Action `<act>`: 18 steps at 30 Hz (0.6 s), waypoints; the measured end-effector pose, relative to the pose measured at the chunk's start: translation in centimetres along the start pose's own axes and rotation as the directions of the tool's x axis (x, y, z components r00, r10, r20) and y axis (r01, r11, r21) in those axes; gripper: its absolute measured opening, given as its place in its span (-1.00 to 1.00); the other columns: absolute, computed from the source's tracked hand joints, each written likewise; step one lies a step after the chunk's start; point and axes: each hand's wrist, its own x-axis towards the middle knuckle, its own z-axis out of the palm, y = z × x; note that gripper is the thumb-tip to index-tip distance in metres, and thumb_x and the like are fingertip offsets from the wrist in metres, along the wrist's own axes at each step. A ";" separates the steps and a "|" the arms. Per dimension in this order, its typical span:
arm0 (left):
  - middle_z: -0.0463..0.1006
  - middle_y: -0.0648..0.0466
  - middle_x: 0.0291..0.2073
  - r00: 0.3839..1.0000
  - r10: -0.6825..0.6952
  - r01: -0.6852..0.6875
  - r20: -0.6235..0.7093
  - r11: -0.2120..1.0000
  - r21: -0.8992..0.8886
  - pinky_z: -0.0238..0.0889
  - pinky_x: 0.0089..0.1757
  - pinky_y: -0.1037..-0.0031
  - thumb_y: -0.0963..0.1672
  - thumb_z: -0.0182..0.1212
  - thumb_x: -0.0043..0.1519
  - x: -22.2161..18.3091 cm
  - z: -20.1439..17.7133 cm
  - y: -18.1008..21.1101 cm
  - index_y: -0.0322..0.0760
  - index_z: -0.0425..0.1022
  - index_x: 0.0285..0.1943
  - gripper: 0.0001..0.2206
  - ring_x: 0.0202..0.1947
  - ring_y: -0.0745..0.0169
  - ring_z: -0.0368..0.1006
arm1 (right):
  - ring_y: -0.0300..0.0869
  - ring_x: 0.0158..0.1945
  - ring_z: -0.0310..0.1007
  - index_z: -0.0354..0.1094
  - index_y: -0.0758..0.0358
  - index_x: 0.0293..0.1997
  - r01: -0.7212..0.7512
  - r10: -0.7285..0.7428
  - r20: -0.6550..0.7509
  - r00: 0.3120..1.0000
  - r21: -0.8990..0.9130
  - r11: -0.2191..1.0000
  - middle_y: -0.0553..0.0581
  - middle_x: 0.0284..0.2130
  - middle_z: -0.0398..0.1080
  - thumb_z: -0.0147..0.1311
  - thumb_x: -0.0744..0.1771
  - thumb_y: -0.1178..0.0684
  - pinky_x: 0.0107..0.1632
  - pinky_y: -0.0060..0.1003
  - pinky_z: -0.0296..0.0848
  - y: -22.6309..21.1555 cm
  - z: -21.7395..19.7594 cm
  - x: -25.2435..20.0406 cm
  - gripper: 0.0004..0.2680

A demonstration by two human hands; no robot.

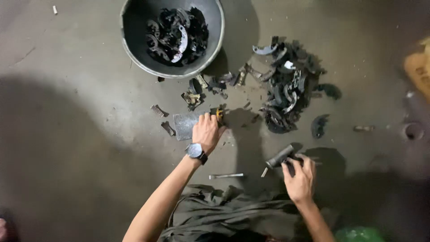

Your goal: Sorting and cleaning used motorcycle brake pads and shoes using a hammer.

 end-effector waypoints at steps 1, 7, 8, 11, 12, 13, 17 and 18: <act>0.46 -0.11 -0.22 1.000 -0.009 0.008 -0.016 1.000 -0.010 0.39 -0.26 0.21 0.06 0.30 0.14 0.5 1.0 0.2 -0.39 0.48 -0.13 -0.59 -0.12 -0.09 0.43 | 0.19 0.01 0.41 0.48 0.25 -0.12 0.018 -0.018 -0.005 1.000 -0.007 1.000 0.29 -0.10 0.40 0.30 0.24 0.05 0.07 0.02 0.40 -0.6 0.2 0.4 -0.79; 0.54 -0.08 -0.27 0.991 -0.074 0.045 0.109 0.968 0.248 0.44 -0.36 0.34 -0.12 0.20 0.29 2.2 10.5 -0.1 -0.34 0.56 -0.18 -0.85 -0.31 0.05 0.54 | 0.14 0.05 0.45 0.46 0.39 -0.07 -0.085 0.076 0.048 0.996 0.227 0.970 0.30 -0.02 0.41 0.25 0.28 0.14 0.09 -0.06 0.41 -7.4 0.8 2.5 -0.81; 0.54 -0.09 -0.30 0.980 -0.119 0.081 0.158 0.969 0.233 0.46 -0.41 0.34 -0.14 0.20 0.26 2.5 10.3 0.0 -0.39 0.54 -0.16 -0.85 -0.38 0.08 0.54 | 0.09 0.00 0.49 0.47 0.36 -0.08 -0.085 0.067 0.066 0.996 0.309 0.947 0.27 -0.06 0.44 0.22 0.29 0.14 0.04 -0.12 0.45 -8.7 0.9 2.9 -0.83; 0.53 -0.13 -0.28 0.985 -0.154 0.143 0.080 0.982 0.126 0.47 -0.41 0.29 -0.19 0.20 0.21 2.3 10.1 0.1 -0.41 0.52 -0.15 -0.87 -0.39 0.03 0.54 | 0.05 -0.06 0.53 0.47 0.34 -0.08 -0.031 -0.002 0.080 0.997 0.405 0.914 0.23 -0.13 0.47 0.19 0.30 0.16 -0.03 -0.19 0.49 -11.0 1.1 4.1 -0.85; 0.51 -0.15 -0.24 0.988 -0.150 0.152 -0.048 0.987 0.043 0.46 -0.35 0.24 -0.22 0.20 0.18 2.3 10.1 0.2 -0.38 0.51 -0.17 -0.90 -0.32 -0.07 0.55 | 0.05 -0.08 0.54 0.46 0.35 -0.09 0.015 -0.051 0.073 0.996 0.429 0.903 0.24 -0.15 0.48 0.19 0.30 0.17 -0.05 -0.21 0.49 -11.5 1.2 4.6 -0.85; 0.51 -0.15 -0.24 0.987 -0.153 0.155 -0.056 0.987 0.032 0.46 -0.35 0.24 -0.22 0.20 0.18 1.9 8.5 0.3 -0.38 0.51 -0.17 -0.90 -0.32 -0.07 0.55 | 0.05 -0.08 0.54 0.46 0.35 -0.09 0.025 -0.060 0.070 0.996 0.421 0.907 0.24 -0.15 0.48 0.19 0.30 0.17 -0.05 -0.21 0.49 -11.5 1.1 5.1 -0.85; 0.47 -0.12 -0.13 0.996 0.054 -0.061 -0.069 0.992 -0.107 0.43 -0.23 0.23 -0.22 0.19 0.06 0.8 8.0 0.0 -0.32 0.48 -0.13 -0.80 -0.09 -0.12 0.46 | 0.04 -0.13 0.57 0.47 0.33 -0.08 0.026 -0.081 0.140 0.987 0.362 0.932 0.21 -0.17 0.51 0.19 0.31 0.14 -0.09 -0.19 0.50 -10.2 1.2 7.2 -0.85; 0.46 -0.07 -0.11 0.984 0.130 -0.147 -0.119 0.979 -0.139 0.42 -0.15 0.25 -0.22 0.18 0.07 0.6 9.3 -0.4 -0.29 0.47 -0.11 -0.79 -0.01 -0.09 0.42 | 0.03 -0.16 0.58 0.48 0.32 -0.08 -0.011 -0.052 0.183 0.982 0.328 0.945 0.21 -0.18 0.52 0.20 0.31 0.13 -0.11 -0.19 0.51 -9.6 1.4 7.6 -0.85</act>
